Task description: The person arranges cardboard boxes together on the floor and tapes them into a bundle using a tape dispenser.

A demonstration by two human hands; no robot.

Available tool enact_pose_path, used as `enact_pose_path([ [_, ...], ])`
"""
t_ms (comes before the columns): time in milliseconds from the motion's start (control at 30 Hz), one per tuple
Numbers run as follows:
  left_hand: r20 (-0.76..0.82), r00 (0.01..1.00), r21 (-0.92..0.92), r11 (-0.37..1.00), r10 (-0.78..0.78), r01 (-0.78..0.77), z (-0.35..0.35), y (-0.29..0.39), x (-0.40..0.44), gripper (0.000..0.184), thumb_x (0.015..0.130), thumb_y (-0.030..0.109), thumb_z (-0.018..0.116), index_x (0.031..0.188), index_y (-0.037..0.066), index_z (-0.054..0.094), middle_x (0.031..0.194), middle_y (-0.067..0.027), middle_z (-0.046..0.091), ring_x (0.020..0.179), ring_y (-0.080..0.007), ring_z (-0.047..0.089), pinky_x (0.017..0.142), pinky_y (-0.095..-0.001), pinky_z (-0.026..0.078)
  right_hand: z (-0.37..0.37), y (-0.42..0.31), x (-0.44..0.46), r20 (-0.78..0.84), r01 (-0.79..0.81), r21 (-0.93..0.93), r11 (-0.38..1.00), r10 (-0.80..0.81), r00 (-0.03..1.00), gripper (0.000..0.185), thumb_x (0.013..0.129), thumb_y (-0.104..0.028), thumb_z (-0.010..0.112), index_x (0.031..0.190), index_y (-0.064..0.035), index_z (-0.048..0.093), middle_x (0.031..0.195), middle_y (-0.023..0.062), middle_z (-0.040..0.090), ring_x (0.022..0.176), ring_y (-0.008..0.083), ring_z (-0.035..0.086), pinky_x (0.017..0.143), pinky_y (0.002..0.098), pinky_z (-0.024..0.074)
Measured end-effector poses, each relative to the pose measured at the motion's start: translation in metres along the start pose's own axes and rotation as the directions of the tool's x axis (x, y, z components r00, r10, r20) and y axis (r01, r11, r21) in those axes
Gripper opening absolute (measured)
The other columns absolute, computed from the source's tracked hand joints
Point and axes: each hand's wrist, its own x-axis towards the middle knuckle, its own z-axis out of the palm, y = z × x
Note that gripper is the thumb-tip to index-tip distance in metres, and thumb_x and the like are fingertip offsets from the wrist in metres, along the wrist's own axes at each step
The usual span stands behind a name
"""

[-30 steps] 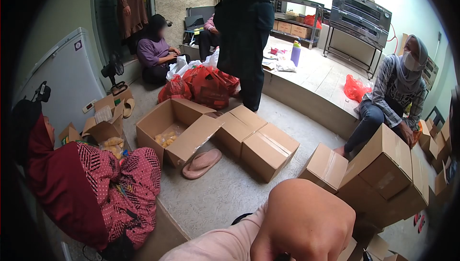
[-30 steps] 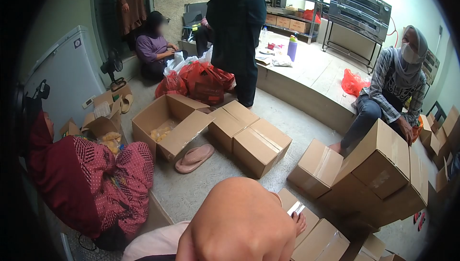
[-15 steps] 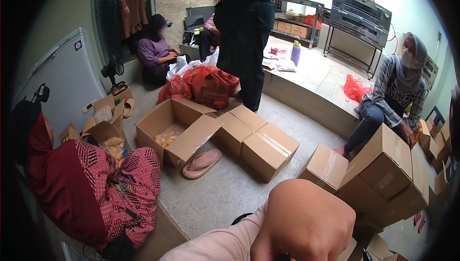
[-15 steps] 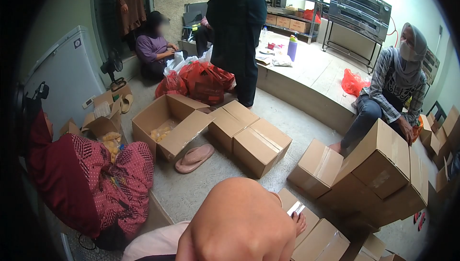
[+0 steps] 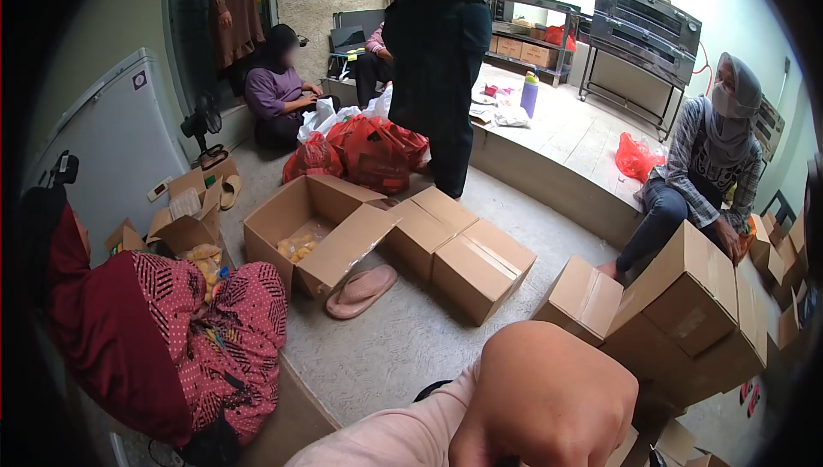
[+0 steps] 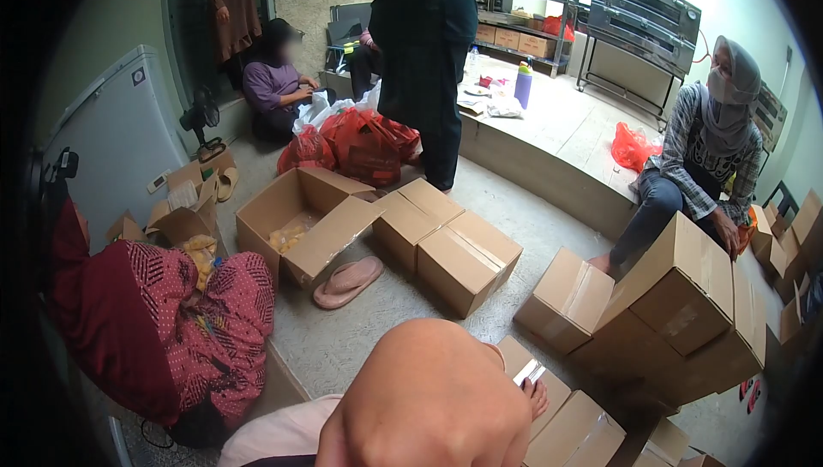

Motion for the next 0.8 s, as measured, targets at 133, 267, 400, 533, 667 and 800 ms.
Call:
enact_pose_path([
  [133, -0.036, 0.999, 0.096, 0.995, 0.033, -0.029, 0.002, -0.003, -0.001, 0.029, 0.064, 0.031, 0.059, 0.059, 0.005, 0.047, 0.050, -0.0040, 0.048, 0.045, -0.0229, 0.052, 0.039, -0.0312, 0.038, -0.002, -0.003, 0.003, 0.034, -0.072, 0.043, 0.996, 0.070, 0.997, 0.048, 0.084, -0.041, 0.045, 0.121, -0.0100, 0.048, 0.131, 0.0166, 0.040, 0.121, 0.0342, 0.034, 0.099, 0.0501, 0.0227],
  [267, 0.004, 1.000, -0.026, 1.000, -0.010, 0.010, -0.004, 0.002, 0.006, 0.023, 0.074, 0.025, 0.055, 0.069, 0.002, 0.055, 0.053, -0.0030, 0.049, 0.044, -0.0187, 0.052, 0.039, -0.0269, 0.038, 0.015, 0.015, 0.005, 0.010, -0.039, 0.015, 0.999, 0.039, 0.999, 0.048, 0.084, -0.041, 0.045, 0.121, -0.0098, 0.048, 0.130, 0.0164, 0.040, 0.121, 0.0342, 0.034, 0.099, 0.0500, 0.0227],
  [400, -0.042, 0.998, 0.018, 0.999, 0.052, -0.051, 0.001, -0.002, 0.003, 0.023, 0.074, 0.025, 0.055, 0.068, 0.002, 0.054, 0.052, -0.0029, 0.049, 0.043, -0.0188, 0.052, 0.039, -0.0271, 0.038, 0.025, 0.025, 0.005, -0.013, -0.022, -0.004, 1.000, 0.022, 1.000, 0.048, 0.084, -0.041, 0.045, 0.121, -0.0099, 0.048, 0.130, 0.0163, 0.040, 0.120, 0.0345, 0.034, 0.098, 0.0502, 0.0232],
  [533, 0.002, 1.000, -0.032, 0.999, -0.002, 0.002, -0.005, 0.001, 0.006, 0.023, 0.074, 0.025, 0.055, 0.069, 0.002, 0.055, 0.053, -0.0031, 0.049, 0.043, -0.0187, 0.051, 0.039, -0.0268, 0.038, 0.033, 0.031, 0.006, -0.036, -0.005, -0.019, 1.000, 0.004, 0.999, 0.048, 0.084, -0.041, 0.046, 0.120, -0.0100, 0.048, 0.130, 0.0163, 0.040, 0.120, 0.0347, 0.035, 0.098, 0.0505, 0.0236],
  [667, -0.016, 0.999, 0.043, 0.998, 0.047, -0.046, -0.001, 0.000, 0.005, 0.023, 0.073, 0.025, 0.055, 0.070, 0.002, 0.056, 0.053, -0.0033, 0.049, 0.043, -0.0185, 0.052, 0.039, -0.0267, 0.038, 0.038, 0.034, 0.008, -0.060, 0.012, -0.033, 0.999, -0.014, 0.998, 0.048, 0.084, -0.041, 0.046, 0.120, -0.0101, 0.048, 0.129, 0.0162, 0.040, 0.119, 0.0349, 0.035, 0.097, 0.0507, 0.0240],
  [800, -0.010, 1.000, 0.018, 1.000, 0.026, -0.026, -0.001, 0.000, 0.004, 0.023, 0.073, 0.025, 0.055, 0.071, 0.001, 0.056, 0.053, -0.0032, 0.049, 0.044, -0.0184, 0.052, 0.039, -0.0267, 0.038, 0.041, 0.035, 0.008, -0.083, 0.028, -0.048, 0.998, -0.032, 0.996, 0.048, 0.083, -0.040, 0.046, 0.120, -0.0102, 0.048, 0.129, 0.0162, 0.040, 0.119, 0.0351, 0.035, 0.097, 0.0510, 0.0244],
])
